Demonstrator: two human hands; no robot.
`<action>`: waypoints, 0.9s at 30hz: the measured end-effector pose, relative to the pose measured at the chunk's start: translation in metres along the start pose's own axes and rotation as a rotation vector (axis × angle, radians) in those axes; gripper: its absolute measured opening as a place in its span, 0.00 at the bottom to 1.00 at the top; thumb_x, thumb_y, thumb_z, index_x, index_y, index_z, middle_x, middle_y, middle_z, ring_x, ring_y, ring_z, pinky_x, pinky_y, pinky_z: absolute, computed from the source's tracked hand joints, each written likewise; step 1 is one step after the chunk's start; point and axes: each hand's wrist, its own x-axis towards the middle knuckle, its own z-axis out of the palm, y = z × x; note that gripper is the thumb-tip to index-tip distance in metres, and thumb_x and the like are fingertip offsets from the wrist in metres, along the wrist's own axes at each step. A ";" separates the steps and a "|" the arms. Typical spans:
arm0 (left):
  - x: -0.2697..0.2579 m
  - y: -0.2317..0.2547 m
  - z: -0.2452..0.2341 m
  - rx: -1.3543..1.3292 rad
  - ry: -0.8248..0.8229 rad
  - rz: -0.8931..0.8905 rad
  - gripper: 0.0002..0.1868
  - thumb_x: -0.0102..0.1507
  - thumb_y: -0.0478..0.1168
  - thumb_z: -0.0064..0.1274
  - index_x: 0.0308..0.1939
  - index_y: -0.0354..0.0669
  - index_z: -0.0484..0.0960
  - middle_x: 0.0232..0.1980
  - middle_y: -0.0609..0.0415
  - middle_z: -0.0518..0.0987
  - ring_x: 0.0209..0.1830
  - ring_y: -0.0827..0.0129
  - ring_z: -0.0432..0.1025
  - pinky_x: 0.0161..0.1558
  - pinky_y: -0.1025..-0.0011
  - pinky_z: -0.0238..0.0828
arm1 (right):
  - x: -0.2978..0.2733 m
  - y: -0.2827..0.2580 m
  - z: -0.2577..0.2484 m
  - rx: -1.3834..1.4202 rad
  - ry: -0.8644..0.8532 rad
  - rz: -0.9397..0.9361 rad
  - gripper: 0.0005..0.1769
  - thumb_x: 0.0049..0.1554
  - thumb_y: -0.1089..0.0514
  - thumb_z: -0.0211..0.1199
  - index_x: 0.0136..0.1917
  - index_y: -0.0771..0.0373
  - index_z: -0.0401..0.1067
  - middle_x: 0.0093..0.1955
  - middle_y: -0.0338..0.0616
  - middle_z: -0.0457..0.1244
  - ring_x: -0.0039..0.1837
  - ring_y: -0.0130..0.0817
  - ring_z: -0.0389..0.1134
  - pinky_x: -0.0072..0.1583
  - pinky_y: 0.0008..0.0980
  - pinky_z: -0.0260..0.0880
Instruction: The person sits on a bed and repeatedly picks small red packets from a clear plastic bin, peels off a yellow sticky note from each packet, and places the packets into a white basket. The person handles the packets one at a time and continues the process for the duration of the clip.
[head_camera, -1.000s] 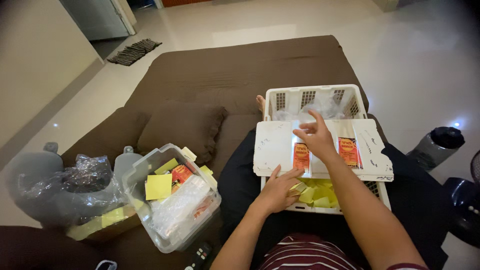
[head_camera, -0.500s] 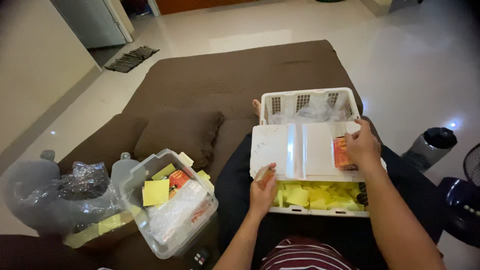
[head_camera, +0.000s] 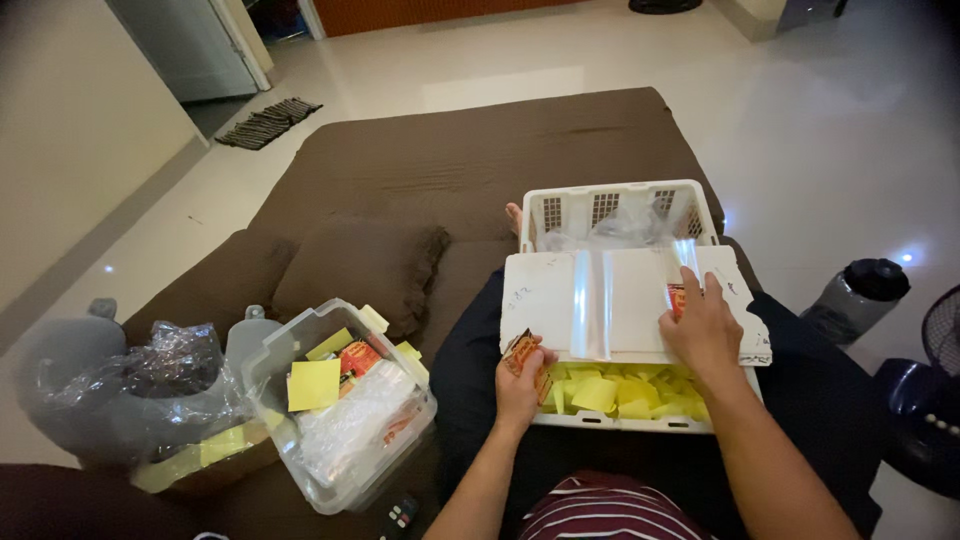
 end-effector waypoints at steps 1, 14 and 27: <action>0.000 0.003 0.001 -0.014 0.006 -0.006 0.14 0.67 0.35 0.51 0.55 0.30 0.78 0.39 0.51 0.82 0.41 0.69 0.77 0.49 0.71 0.75 | -0.002 0.000 0.000 -0.012 -0.008 0.001 0.43 0.50 0.52 0.65 0.78 0.51 0.60 0.78 0.57 0.53 0.69 0.58 0.64 0.61 0.56 0.69; -0.024 0.067 0.069 -0.242 -0.194 -0.310 0.19 0.63 0.36 0.58 0.56 0.36 0.76 0.39 0.50 0.77 0.36 0.65 0.74 0.40 0.68 0.74 | -0.060 -0.051 -0.064 0.532 -0.214 -0.653 0.51 0.41 0.44 0.79 0.73 0.55 0.62 0.78 0.53 0.54 0.77 0.53 0.57 0.72 0.46 0.59; -0.060 0.082 0.091 -0.226 -0.343 -0.458 0.22 0.69 0.45 0.46 0.65 0.38 0.72 0.59 0.48 0.77 0.57 0.63 0.76 0.56 0.64 0.76 | -0.099 -0.101 -0.119 0.420 -0.298 -0.928 0.56 0.28 0.54 0.84 0.70 0.50 0.67 0.74 0.53 0.51 0.73 0.59 0.53 0.70 0.53 0.57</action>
